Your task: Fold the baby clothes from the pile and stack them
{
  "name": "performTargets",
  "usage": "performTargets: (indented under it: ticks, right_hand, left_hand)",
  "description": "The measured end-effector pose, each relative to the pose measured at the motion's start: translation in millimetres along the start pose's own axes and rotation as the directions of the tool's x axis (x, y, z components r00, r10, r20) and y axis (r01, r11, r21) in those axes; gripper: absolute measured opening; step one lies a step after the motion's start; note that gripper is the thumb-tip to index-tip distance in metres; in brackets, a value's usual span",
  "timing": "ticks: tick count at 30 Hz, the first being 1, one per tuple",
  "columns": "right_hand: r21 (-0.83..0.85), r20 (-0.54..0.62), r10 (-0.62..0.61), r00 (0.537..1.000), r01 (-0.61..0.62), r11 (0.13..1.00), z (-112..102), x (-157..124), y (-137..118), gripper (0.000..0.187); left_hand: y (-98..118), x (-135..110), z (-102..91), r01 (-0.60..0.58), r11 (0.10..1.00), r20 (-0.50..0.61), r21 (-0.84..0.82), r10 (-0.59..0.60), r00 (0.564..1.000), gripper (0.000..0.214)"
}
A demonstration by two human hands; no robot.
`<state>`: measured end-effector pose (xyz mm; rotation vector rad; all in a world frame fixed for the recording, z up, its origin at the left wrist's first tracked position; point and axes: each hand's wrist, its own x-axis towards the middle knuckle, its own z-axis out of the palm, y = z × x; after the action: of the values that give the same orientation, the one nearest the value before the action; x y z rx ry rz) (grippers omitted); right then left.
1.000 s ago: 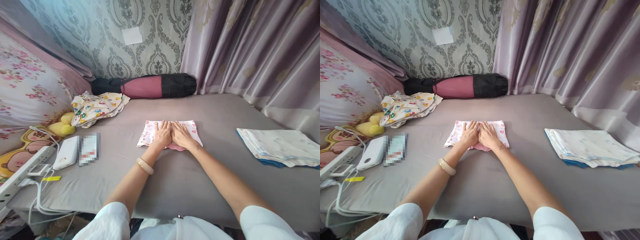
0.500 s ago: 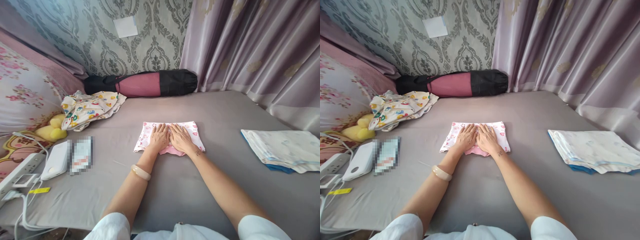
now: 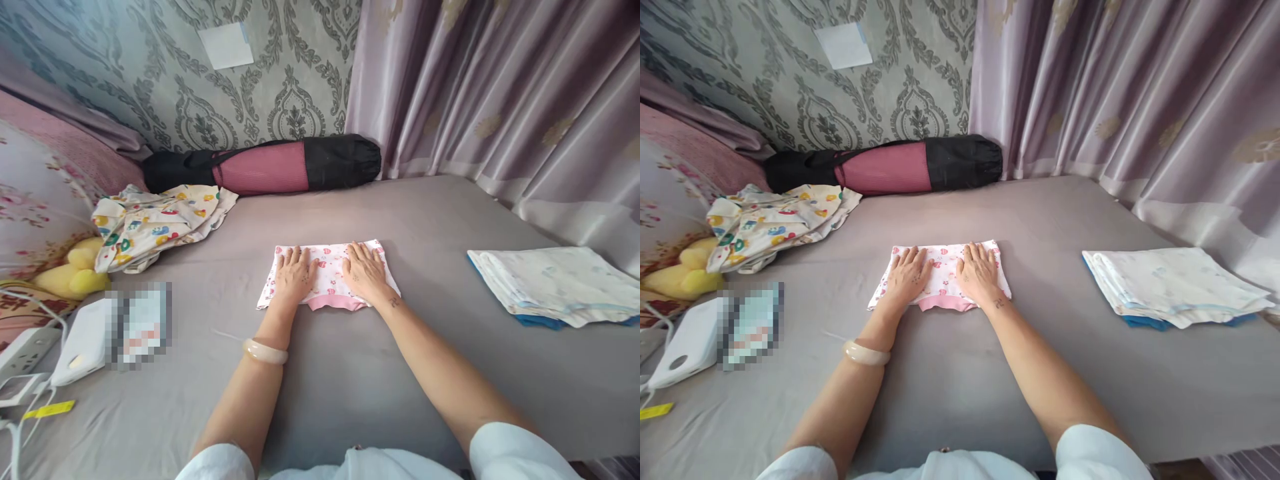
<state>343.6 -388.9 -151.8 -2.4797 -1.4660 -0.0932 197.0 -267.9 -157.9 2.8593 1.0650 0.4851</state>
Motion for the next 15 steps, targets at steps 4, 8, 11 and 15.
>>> performTargets:
  ticks: [4,8,11,15]
  right_hand:
    - [-0.028,-0.021,0.053,0.998,-0.054,0.998,0,0,8,0.055]
    - [-0.011,0.002,0.128,0.992,-0.128,0.992,-3,1,13,0.057]
    - [0.019,0.044,0.179,0.983,-0.180,0.984,-6,2,17,0.058]
    - [0.029,0.053,0.214,0.975,-0.216,0.976,-8,2,21,0.060]
  left_hand:
    - [-9,-2,3.7,0.070,0.997,-0.005,-0.017,-0.070,0.998,0.049]
    - [-12,-3,2.0,0.165,0.986,0.037,-0.018,-0.164,0.986,0.054]
    - [-14,-4,-1.0,0.182,0.983,0.058,-0.009,-0.181,0.982,0.056]
    - [-22,-5,-3.0,0.188,0.982,0.008,-0.011,-0.188,0.982,0.054]
